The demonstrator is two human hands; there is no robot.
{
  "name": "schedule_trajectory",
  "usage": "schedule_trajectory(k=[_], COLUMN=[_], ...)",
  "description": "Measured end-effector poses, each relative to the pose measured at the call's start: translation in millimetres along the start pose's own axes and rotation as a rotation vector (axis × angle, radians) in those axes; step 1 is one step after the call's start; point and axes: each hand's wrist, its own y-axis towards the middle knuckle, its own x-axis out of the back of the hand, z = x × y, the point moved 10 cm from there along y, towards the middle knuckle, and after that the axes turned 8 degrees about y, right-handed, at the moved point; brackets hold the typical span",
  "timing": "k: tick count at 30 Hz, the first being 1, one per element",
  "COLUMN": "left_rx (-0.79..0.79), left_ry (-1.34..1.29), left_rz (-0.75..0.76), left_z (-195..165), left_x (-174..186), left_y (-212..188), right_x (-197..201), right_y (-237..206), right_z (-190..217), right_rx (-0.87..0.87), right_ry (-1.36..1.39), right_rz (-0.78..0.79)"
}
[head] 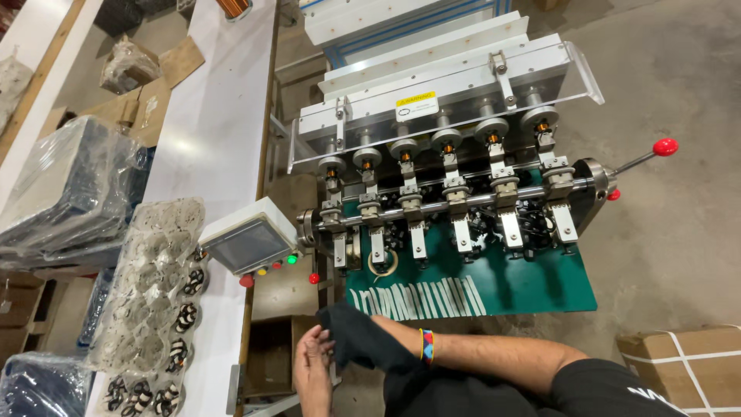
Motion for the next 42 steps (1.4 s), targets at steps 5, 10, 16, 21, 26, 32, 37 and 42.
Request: schedule_trajectory(k=[5,10,16,21,26,32,37,42], left_rx=[0.407,0.011,-0.148,-0.408,-0.608,-0.688,-0.476,-0.366], left_ry=[-0.579,-0.761,-1.017,-0.684,-0.414,-0.261,-0.258,-0.469], left_rz=[0.163,0.386,0.543,0.601,0.614,0.511,0.425,0.627], left_z=[81.0,22.3,-99.0,-156.7,-148.0,-101.6,-64.7,-81.9], left_x=[-77.8,-133.5,-176.8,-186.6,-184.1,-168.9,-163.7,-178.8], left_y=[-5.4,-14.7,-46.3,-94.3,-116.6,-121.5,-110.8,-120.7], right_x=[-0.9,39.9,36.7,32.2,36.2,52.7,54.3,50.5], right_y=[-11.6,-36.2,-56.8,-51.9,-68.6,-62.0,-59.3,-66.4], right_z=[92.6,136.8,195.6,193.8,209.4,172.8,179.2,194.5], right_rx=[0.194,0.164,0.412,0.268,0.505,0.328,0.392,0.52], right_ry=[-0.188,-0.558,-0.732,-0.452,-0.417,0.077,-0.132,-0.406], right_rz=[-0.23,-0.539,-0.698,-0.425,-0.486,-0.466,-0.448,-0.421])
